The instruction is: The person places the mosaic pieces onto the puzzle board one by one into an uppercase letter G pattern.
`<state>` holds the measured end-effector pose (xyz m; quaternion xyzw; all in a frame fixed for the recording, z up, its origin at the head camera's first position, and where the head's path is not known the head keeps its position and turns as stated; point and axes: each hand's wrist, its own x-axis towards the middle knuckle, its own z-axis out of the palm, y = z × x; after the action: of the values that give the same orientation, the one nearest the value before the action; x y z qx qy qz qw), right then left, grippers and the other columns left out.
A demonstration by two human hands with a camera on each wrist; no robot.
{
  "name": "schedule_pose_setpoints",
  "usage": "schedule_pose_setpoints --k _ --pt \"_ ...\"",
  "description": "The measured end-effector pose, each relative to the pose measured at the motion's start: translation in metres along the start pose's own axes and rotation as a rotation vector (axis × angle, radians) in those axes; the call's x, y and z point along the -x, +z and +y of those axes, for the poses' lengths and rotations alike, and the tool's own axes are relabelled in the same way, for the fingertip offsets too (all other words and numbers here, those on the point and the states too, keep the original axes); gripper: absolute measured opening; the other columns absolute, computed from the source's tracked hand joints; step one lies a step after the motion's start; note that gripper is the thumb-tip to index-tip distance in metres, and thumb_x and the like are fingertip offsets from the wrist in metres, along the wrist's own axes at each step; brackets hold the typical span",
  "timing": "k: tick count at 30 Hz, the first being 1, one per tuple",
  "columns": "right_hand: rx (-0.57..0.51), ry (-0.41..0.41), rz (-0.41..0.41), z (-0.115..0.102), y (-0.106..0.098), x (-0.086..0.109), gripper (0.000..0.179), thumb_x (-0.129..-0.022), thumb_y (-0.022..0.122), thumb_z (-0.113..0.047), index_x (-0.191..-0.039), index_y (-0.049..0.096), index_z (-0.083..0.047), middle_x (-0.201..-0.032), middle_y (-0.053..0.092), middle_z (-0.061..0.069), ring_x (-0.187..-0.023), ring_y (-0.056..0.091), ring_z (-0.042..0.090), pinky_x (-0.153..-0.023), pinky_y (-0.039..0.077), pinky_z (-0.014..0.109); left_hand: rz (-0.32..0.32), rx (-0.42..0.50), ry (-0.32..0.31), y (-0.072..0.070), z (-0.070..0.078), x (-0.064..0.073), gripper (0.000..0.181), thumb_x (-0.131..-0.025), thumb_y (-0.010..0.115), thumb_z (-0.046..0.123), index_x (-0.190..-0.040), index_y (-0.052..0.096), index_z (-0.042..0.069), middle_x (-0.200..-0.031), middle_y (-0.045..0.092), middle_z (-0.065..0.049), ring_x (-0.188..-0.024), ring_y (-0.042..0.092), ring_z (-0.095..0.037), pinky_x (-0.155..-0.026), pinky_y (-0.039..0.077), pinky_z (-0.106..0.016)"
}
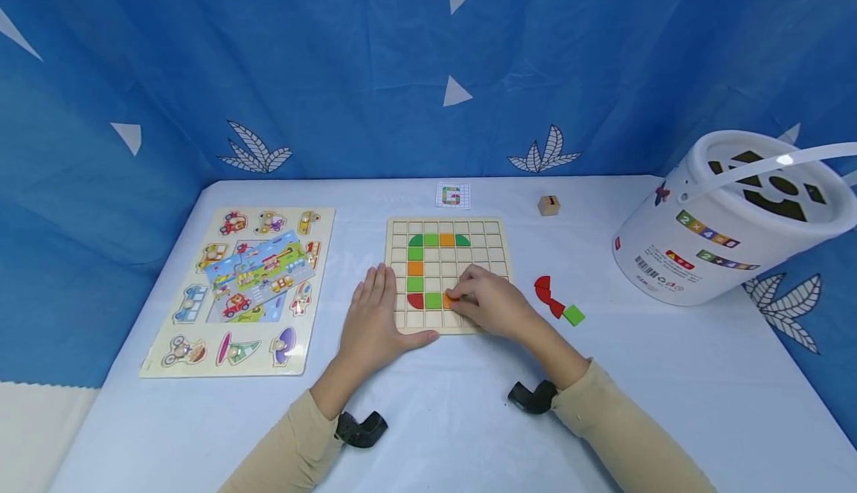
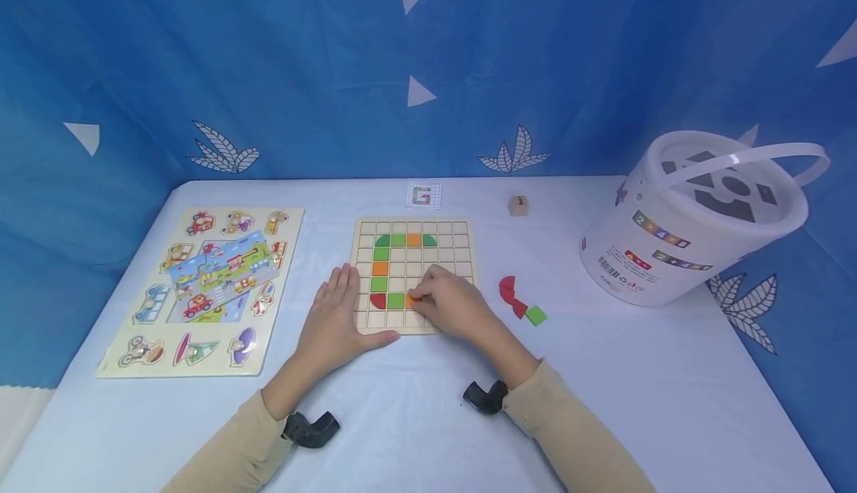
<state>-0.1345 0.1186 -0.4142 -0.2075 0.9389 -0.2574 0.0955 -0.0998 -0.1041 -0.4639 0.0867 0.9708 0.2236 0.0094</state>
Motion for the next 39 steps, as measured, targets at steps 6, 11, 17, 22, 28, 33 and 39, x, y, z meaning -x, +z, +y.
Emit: schedule_pose_setpoints --k 6,11,17,22,28,33,39 --pt "-0.017 0.003 -0.022 0.008 -0.008 0.012 0.027 -0.089 0.075 -0.022 -0.116 0.076 -0.023 -0.099 0.063 -0.010 -0.085 0.055 0.009 -0.070 0.050 0.023 0.000 -0.003 0.001 0.000 0.000 0.000 0.132 -0.068 0.066 0.082 -0.157 0.015 -0.001 -0.167 0.013 -0.016 -0.156 0.007 -0.031 -0.126 0.013 -0.050" --pt "-0.023 0.070 0.014 0.030 -0.027 0.026 0.030 -0.091 0.073 -0.021 -0.121 0.070 -0.022 -0.102 0.063 -0.005 -0.086 0.055 0.013 -0.071 0.049 0.027 -0.009 -0.001 -0.001 -0.001 0.000 0.000 0.132 -0.069 0.065 0.082 -0.158 0.013 0.000 -0.167 0.011 -0.016 -0.156 0.005 -0.031 -0.126 0.012 -0.050" --pt "0.003 0.165 0.066 0.069 -0.052 0.046 0.035 -0.089 0.074 -0.015 -0.123 0.068 -0.014 -0.101 0.065 0.003 -0.089 0.055 0.020 -0.077 0.050 0.034 -0.007 0.003 0.004 -0.001 0.000 0.000 0.131 -0.069 0.065 0.082 -0.158 0.014 0.000 -0.167 0.011 -0.016 -0.156 0.005 -0.032 -0.126 0.012 -0.051" --pt "0.038 0.252 0.045 0.091 -0.066 0.063 0.037 -0.083 0.081 -0.021 -0.116 0.066 -0.015 -0.101 0.063 0.005 -0.095 0.055 0.023 -0.076 0.050 0.034 -0.012 0.007 0.003 -0.001 0.001 0.000 0.130 -0.070 0.065 0.081 -0.158 0.014 0.000 -0.167 0.011 -0.016 -0.156 0.005 -0.032 -0.126 0.011 -0.051" --pt "0.039 0.311 0.012 0.100 -0.070 0.072 0.034 -0.081 0.082 -0.028 -0.108 0.066 -0.015 -0.098 0.062 0.005 -0.091 0.054 0.023 -0.073 0.047 0.033 -0.013 0.005 -0.003 -0.001 0.000 -0.001 0.130 -0.070 0.065 0.081 -0.158 0.014 0.000 -0.167 0.010 -0.016 -0.156 0.004 -0.032 -0.126 0.011 -0.051" --pt "0.066 0.317 0.032 0.102 -0.067 0.071 0.026 -0.082 0.081 -0.029 -0.099 0.068 -0.015 -0.095 0.062 0.006 -0.089 0.054 0.023 -0.074 0.048 0.034 -0.013 0.009 -0.006 -0.001 0.000 -0.001 0.130 -0.070 0.066 0.080 -0.158 0.014 0.001 -0.167 0.010 -0.015 -0.156 0.004 -0.032 -0.126 0.011 -0.050" --pt "0.054 0.329 -0.004 0.103 -0.066 0.070 0.018 -0.082 0.081 -0.026 -0.092 0.068 -0.016 -0.090 0.061 0.003 -0.088 0.055 0.021 -0.074 0.049 0.033 -0.022 0.010 -0.006 -0.001 0.001 -0.001 0.130 -0.070 0.066 0.080 -0.158 0.013 0.001 -0.167 0.010 -0.015 -0.156 0.003 -0.032 -0.126 0.011 -0.050"
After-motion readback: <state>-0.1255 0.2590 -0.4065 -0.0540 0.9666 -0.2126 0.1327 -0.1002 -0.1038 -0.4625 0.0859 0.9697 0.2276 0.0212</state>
